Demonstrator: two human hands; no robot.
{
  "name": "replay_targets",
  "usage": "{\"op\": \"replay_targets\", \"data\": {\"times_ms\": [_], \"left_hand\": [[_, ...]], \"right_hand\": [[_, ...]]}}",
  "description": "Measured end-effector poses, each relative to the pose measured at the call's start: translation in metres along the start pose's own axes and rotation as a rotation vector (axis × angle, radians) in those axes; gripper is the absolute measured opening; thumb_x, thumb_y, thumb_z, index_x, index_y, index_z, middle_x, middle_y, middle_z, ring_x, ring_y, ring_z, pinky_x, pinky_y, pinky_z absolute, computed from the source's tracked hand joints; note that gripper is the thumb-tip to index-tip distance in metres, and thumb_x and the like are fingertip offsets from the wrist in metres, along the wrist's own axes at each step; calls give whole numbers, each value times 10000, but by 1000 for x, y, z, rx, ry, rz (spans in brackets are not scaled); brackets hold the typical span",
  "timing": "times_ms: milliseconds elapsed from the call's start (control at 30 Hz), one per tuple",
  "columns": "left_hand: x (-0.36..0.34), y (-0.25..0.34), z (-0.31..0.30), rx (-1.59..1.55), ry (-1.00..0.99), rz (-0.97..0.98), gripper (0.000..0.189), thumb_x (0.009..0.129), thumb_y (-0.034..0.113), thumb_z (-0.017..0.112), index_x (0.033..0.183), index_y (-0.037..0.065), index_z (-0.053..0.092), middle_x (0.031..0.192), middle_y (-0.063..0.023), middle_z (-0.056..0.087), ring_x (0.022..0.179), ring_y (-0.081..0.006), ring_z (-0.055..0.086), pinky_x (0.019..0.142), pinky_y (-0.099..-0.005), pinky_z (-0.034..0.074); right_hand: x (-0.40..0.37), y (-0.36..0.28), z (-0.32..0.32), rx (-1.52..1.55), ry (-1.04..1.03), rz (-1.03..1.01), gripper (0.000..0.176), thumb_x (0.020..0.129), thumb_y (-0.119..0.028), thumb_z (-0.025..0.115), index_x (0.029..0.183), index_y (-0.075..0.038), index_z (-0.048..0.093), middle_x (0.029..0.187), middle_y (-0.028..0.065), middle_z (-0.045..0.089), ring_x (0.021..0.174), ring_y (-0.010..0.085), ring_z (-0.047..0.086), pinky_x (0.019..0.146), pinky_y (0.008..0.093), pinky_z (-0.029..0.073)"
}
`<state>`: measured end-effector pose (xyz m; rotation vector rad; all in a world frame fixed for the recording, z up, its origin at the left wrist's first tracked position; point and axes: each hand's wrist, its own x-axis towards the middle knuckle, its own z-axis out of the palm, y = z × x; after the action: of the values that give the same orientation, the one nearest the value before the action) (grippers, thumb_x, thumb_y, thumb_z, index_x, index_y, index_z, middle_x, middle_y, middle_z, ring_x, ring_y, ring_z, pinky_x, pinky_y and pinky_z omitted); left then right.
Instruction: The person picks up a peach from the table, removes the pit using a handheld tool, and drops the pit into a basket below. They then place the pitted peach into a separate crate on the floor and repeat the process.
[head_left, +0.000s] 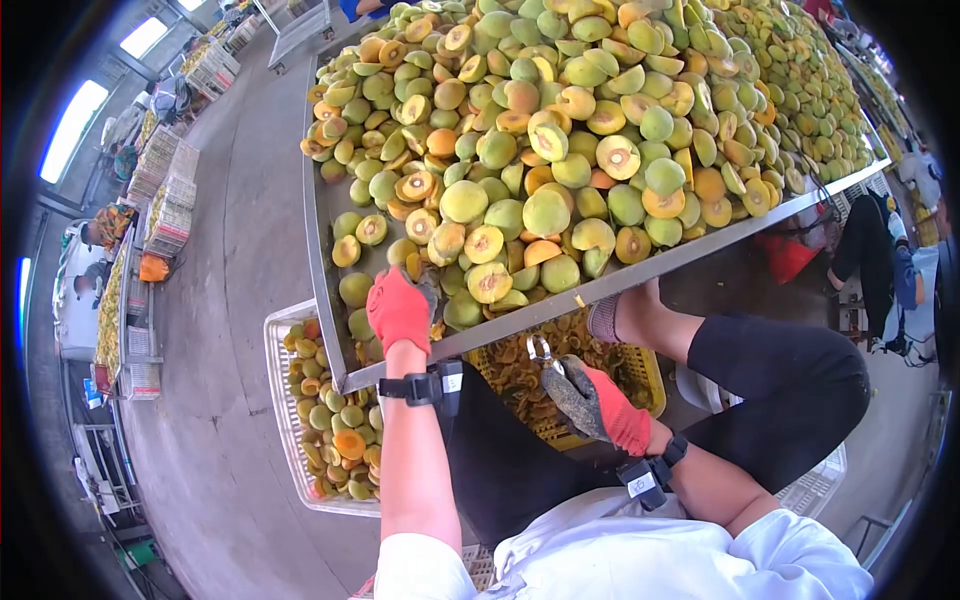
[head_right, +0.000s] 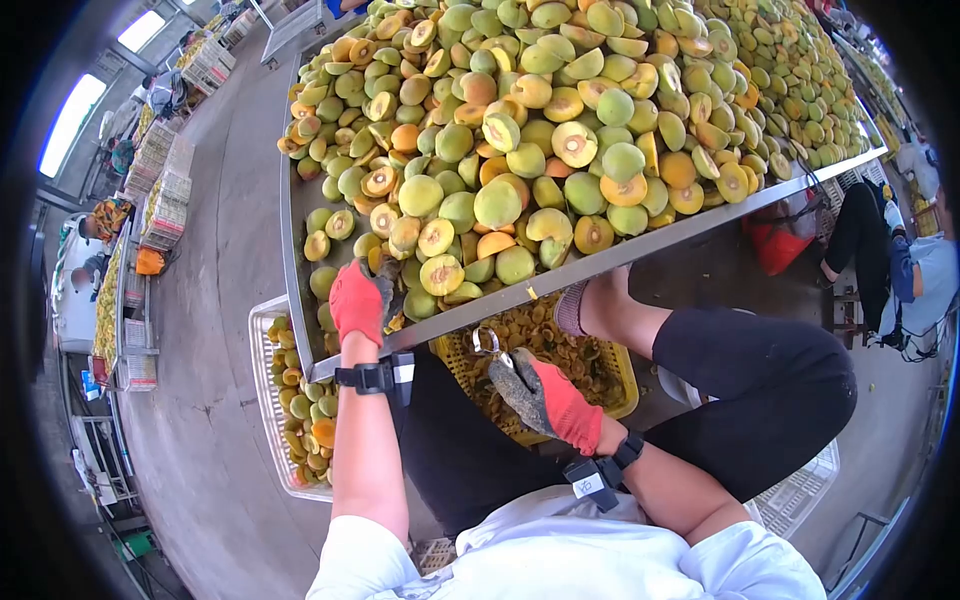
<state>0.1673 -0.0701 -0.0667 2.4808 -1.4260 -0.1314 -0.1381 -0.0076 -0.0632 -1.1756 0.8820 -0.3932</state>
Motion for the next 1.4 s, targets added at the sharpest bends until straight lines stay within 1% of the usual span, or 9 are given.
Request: {"op": "replay_targets", "data": {"times_ms": [233,400,533,600,767,933,1100,1267,1400], "left_hand": [[-14,-4,13,-16,534,64,311,810,132,619,1095,30,545,982,-120,618,901,-290,613,823,-380,484],[-72,38,-59,-1432,-107,-70,368,855,124,643,1193,69,509,917,-21,547,738,-119,575,587,-226,487],[-120,67,-69,-1716,-520,-210,481,954,389,492,1298,52,493,952,-35,600,740,-117,594,557,-196,471],[-138,84,-70,-1530,-542,-285,565,980,505,360,1256,43,531,1013,-55,633,755,-123,609,535,-198,463],[-163,107,-36,-1518,-412,-303,609,994,529,310,1177,19,587,1020,-59,653,780,-127,624,640,-251,504],[-169,109,-25,-1410,-309,-186,552,999,482,366,1083,4,629,913,-50,662,759,-121,616,646,-255,500],[-168,112,-28,-1594,-415,-552,450,1002,409,396,1049,13,605,954,-67,663,789,-170,641,729,-290,527],[-175,93,0,-1712,-364,-380,452,1006,417,393,1068,17,592,913,-71,650,802,-184,638,744,-321,538],[-156,114,-34,-1604,18,-477,546,984,518,366,1073,20,573,886,-88,645,756,-186,629,622,-272,538]], "right_hand": [[0,-5,3,-82,45,-131,198,888,-91,629,1051,-6,555,893,64,614,768,109,542,680,267,462],[-11,-53,12,-53,170,-80,225,881,-109,657,1062,-15,560,847,51,612,725,106,504,678,267,460],[-13,-62,15,-169,285,-337,316,872,-115,670,1145,-14,546,867,95,635,719,129,555,686,297,484],[-12,-63,19,-203,315,-556,357,870,-121,672,1177,-9,528,889,139,647,735,176,611,694,318,496],[-15,-57,12,-278,277,-468,340,864,-112,656,1163,-6,533,911,197,649,802,351,652,684,351,508],[-13,-46,7,-345,316,-527,280,848,-109,663,1089,-6,566,890,190,644,787,363,637,669,365,508],[-16,-44,8,-348,360,-556,260,839,-113,662,1067,-20,582,889,176,640,793,372,625,660,374,506],[-20,-39,14,-413,281,-693,267,811,-74,661,1066,-34,593,875,162,632,773,377,617,659,385,505],[-24,-46,17,-246,383,-434,250,838,-78,680,1047,-29,552,840,158,606,700,284,617,646,333,495]]}}
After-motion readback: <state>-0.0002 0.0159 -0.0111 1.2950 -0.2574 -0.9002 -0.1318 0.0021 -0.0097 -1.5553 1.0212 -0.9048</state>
